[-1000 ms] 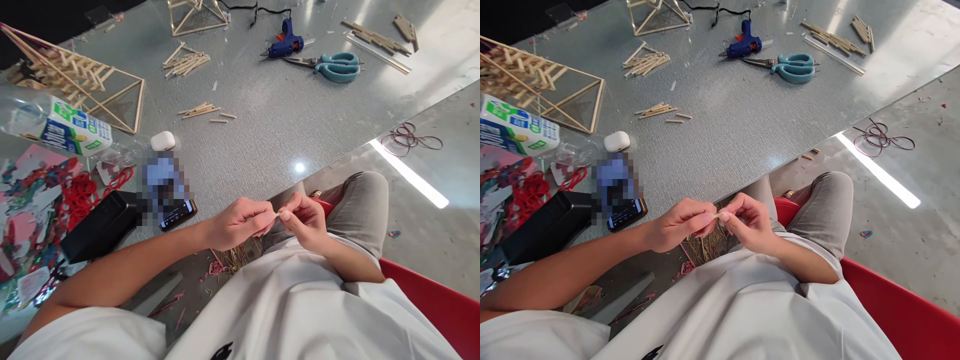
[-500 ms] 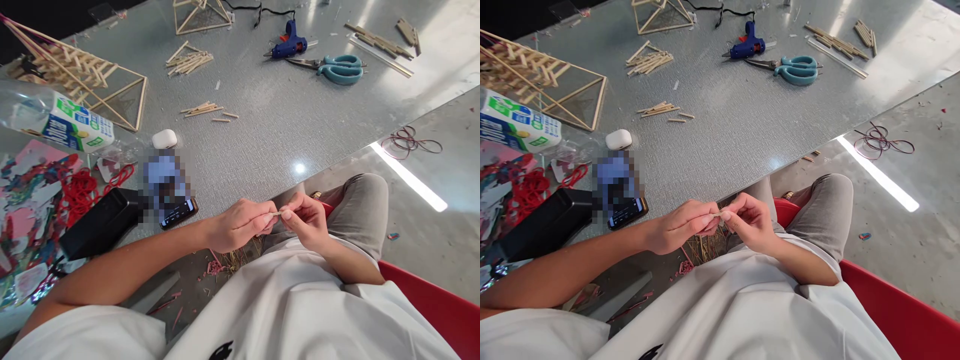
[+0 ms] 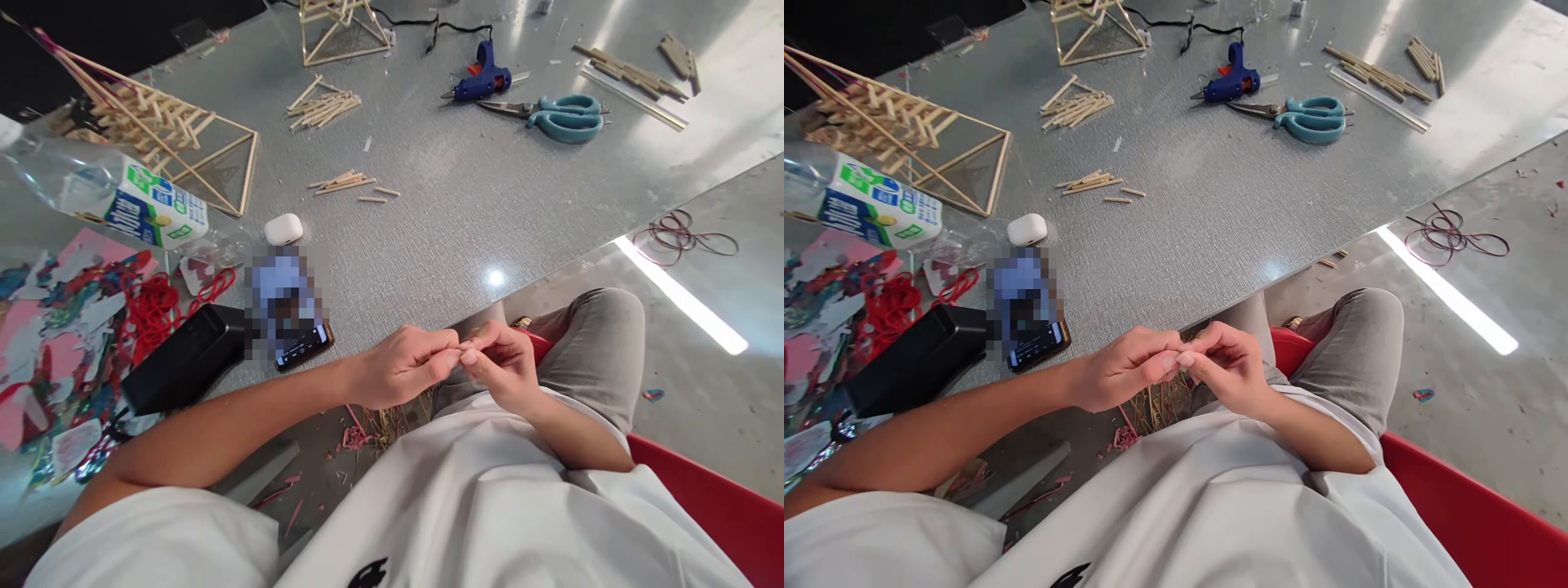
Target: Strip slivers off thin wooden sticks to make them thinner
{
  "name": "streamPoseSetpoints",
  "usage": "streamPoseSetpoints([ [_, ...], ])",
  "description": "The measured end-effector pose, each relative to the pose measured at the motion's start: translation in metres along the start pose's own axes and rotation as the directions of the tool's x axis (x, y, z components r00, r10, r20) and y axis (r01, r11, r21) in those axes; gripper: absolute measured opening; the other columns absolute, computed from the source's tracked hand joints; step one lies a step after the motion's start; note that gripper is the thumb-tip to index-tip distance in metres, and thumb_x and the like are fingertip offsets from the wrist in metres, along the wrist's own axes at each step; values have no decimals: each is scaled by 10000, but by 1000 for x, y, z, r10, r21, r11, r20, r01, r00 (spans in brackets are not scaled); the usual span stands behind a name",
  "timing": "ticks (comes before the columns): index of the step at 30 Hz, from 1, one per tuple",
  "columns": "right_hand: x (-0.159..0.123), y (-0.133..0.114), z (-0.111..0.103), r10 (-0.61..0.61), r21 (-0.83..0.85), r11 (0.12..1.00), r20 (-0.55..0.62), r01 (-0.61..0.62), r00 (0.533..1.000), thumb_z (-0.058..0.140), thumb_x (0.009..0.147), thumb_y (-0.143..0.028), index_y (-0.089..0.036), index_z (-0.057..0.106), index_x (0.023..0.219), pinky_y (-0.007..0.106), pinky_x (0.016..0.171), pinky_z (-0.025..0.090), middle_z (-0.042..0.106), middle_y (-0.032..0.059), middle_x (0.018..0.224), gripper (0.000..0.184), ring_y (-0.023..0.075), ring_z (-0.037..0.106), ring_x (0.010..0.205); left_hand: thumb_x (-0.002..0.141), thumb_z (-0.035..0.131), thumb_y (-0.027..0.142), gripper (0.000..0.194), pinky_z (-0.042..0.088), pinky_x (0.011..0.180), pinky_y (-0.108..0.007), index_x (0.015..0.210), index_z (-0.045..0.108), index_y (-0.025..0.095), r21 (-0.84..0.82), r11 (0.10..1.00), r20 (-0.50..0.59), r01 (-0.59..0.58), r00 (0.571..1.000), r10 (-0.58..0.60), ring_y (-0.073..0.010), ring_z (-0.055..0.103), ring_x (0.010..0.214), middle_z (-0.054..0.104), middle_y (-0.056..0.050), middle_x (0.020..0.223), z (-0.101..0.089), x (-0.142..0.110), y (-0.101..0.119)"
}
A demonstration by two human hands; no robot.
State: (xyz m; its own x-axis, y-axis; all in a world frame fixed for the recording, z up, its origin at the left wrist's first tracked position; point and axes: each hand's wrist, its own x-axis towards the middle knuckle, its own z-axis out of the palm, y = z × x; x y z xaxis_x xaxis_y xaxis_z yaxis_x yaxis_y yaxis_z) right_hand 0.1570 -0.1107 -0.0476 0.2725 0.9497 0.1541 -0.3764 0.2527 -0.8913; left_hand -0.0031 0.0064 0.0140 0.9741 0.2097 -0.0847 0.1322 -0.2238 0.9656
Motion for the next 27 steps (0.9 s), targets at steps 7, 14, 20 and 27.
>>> streamPoseSetpoints([
  [7, 4, -5, -13, -120, -269, 953, 92, 141, 988, 822, 1008, -401, -216, 816, 1007, 215, 449, 519, 710, -28, 597, 185, 110, 622, 460, 1129, 370, 452, 375, 409, 628, -277, 840, 456, 228, -41, 999, -27, 32, 999, -34, -137, 437, 646, 466, 34, 701, 2, -3, -2],
  [14, 12, -38, -39, -326, -574, 617, 436, 538, 839, 795, 1006, -116, -208, 793, 1114, 228, 535, 478, 764, -21, 735, 142, 85, 596, 547, 1114, 405, 319, 295, 379, 616, -241, 942, 605, 188, 176, 984, -17, 35, 999, -33, -103, 461, 572, 497, 62, 667, 3, 1, 8],
  [20, 1, -50, -48, -308, -671, 309, 599, 674, 739, 761, 993, -79, -218, 777, 1254, 319, 686, 565, 838, 55, 991, 296, 180, 693, 781, 1091, 464, 305, 344, 316, 554, -233, 765, 503, 201, 231, 972, -76, -49, 995, 68, -87, 381, 542, 417, 75, 619, 7, 2, 1],
  [27, -2, -52, -49, -305, -646, 371, 594, 667, 744, 799, 986, -101, -239, 766, 1242, 351, 743, 607, 853, 49, 1020, 293, 192, 724, 806, 1017, 505, 258, 345, 277, 532, -252, 685, 426, 211, 216, 972, -61, -93, 992, 108, -88, 320, 532, 367, 73, 585, 8, 3, 0],
])
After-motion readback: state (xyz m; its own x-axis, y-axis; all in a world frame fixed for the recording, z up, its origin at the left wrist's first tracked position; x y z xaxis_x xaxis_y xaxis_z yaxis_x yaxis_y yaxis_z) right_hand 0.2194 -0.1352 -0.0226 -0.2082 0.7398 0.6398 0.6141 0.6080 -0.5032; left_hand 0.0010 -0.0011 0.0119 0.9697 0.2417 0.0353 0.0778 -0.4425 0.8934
